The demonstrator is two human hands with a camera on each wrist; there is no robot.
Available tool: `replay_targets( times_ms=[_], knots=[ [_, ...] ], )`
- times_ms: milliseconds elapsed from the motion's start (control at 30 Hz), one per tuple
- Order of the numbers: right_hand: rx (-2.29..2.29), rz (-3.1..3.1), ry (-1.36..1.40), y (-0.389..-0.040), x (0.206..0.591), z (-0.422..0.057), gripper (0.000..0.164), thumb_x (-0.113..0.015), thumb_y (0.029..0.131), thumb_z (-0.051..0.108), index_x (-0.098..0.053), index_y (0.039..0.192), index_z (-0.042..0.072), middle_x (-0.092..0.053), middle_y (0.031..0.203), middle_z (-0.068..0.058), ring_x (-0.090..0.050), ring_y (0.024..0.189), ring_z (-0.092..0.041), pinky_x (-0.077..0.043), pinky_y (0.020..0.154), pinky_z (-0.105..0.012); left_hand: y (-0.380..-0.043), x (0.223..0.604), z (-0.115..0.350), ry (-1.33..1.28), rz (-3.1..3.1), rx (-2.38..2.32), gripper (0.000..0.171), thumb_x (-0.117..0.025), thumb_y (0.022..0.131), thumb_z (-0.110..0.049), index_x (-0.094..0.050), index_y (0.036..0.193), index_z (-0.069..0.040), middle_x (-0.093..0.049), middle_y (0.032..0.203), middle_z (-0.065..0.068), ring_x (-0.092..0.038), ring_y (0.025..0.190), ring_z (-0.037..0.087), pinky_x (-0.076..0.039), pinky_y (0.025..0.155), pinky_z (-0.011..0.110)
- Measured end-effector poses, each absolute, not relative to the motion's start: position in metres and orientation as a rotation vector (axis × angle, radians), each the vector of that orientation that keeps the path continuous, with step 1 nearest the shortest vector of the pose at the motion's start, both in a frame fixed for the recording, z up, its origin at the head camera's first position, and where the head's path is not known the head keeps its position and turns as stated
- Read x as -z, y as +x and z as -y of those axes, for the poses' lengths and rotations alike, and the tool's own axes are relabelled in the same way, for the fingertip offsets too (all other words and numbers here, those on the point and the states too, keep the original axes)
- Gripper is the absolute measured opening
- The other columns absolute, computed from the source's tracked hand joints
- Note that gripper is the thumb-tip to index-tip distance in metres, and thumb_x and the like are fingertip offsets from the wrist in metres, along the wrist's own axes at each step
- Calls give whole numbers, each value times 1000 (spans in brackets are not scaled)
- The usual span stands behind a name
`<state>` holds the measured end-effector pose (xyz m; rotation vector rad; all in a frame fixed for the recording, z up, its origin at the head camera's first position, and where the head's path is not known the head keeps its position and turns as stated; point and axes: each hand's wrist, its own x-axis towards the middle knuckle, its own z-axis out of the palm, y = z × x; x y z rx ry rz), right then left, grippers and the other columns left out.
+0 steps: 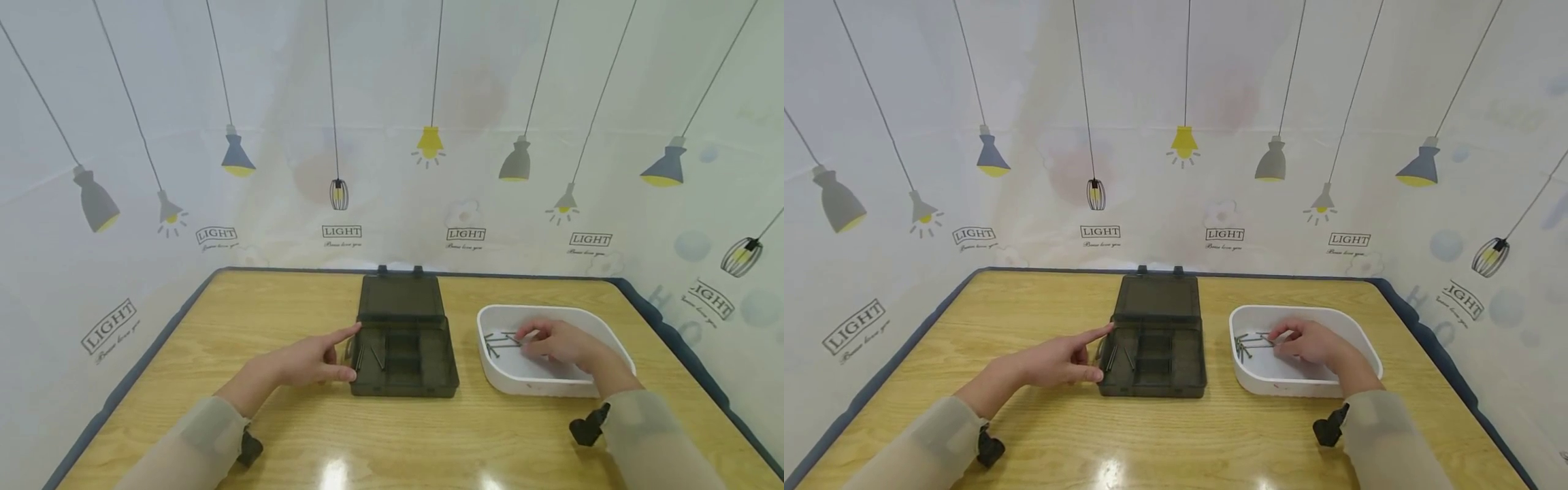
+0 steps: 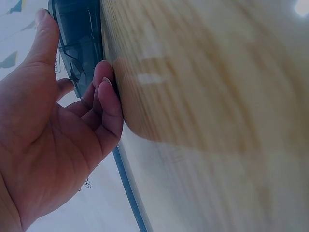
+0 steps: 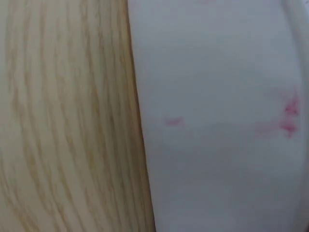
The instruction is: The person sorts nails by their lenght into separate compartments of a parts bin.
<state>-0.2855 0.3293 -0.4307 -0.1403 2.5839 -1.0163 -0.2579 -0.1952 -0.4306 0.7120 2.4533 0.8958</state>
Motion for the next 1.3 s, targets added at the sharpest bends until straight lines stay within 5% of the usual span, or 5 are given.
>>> replay_targets(
  times_ms=[700, 1300],
  knots=[
    [845, -2669, -126, -287, 435, -323, 22, -81, 101, 33, -76, 118, 19, -64, 115, -7, -54, 104, -27, -40, 84, -38, -256, 430, 194, 710, -2447, -902, 100, -76, 103, -49, -14, 179, -28, -70, 88, 5, -63, 75, 21, -51, 68, 36],
    [796, -2700, -146, -285, 435, -323, 21, -78, 103, 33, -77, 110, 13, -69, 109, -5, -57, 103, -25, -42, 86, -38, -256, 428, 195, 717, -2446, -895, 101, -76, 103, -51, -14, 179, -27, -70, 88, 5, -62, 75, 18, -50, 68, 34]
  ],
)
